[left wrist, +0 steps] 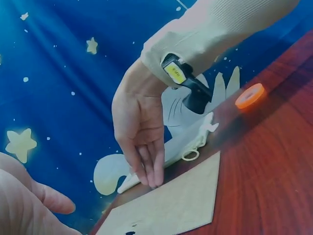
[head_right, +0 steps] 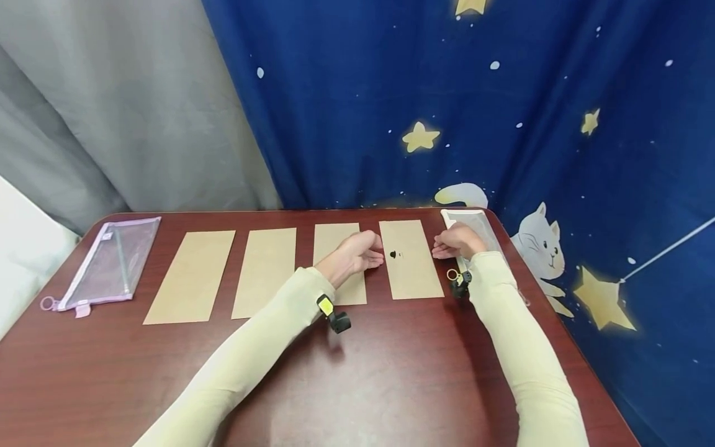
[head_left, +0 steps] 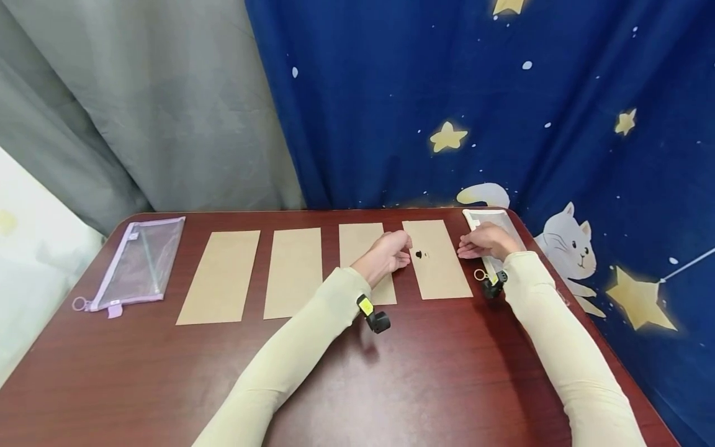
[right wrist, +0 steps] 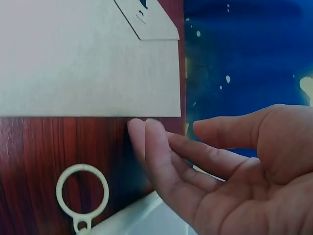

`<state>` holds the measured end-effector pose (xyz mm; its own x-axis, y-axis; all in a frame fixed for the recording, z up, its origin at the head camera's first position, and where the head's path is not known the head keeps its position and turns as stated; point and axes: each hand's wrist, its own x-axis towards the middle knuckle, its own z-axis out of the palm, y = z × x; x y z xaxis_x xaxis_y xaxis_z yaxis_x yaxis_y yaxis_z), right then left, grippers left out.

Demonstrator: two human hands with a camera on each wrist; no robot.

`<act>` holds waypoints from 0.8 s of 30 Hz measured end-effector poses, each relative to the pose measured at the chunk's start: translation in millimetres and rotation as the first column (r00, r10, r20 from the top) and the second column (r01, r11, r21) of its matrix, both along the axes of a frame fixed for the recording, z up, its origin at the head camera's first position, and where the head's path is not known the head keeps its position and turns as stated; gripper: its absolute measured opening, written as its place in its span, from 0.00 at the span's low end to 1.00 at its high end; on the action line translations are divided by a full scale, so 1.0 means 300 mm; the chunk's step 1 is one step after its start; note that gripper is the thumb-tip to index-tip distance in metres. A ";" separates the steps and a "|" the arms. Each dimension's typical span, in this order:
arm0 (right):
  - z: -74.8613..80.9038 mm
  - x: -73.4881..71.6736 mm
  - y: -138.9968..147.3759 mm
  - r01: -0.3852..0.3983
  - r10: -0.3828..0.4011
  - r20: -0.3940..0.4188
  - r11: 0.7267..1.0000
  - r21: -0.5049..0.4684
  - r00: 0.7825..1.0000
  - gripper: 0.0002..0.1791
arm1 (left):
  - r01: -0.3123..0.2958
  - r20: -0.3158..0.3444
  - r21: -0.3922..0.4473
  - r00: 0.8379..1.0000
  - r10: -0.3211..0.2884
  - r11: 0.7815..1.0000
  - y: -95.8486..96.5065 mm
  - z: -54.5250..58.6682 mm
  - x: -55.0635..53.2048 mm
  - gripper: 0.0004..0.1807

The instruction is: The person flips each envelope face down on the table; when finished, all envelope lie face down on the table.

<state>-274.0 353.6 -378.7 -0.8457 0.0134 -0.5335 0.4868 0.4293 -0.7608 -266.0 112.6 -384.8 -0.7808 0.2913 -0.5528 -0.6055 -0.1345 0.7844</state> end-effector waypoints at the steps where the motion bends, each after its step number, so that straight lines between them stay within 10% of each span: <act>1: 0.001 0.001 -0.008 0.008 -0.008 0.000 1.000 0.003 1.000 0.15 | 0.011 -0.003 -0.007 1.000 -0.011 1.000 0.003 0.001 -0.005 0.39; 11: -0.009 0.002 -0.043 0.083 -0.077 -0.045 0.982 0.169 0.996 0.15 | 0.056 0.016 0.018 0.998 -0.056 0.998 0.015 0.011 -0.029 0.40; 24: 0.000 0.032 -0.013 0.062 -0.068 -0.160 0.997 -0.039 0.985 0.06 | 0.119 0.078 0.027 0.990 -0.121 0.993 -0.018 0.015 -0.038 0.37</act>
<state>-264.5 349.8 -378.7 -0.9186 0.0556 -0.3912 0.3825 0.3735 -0.8451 -277.4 107.2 -380.4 -0.6932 0.3928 -0.6043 -0.6787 -0.0736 0.7307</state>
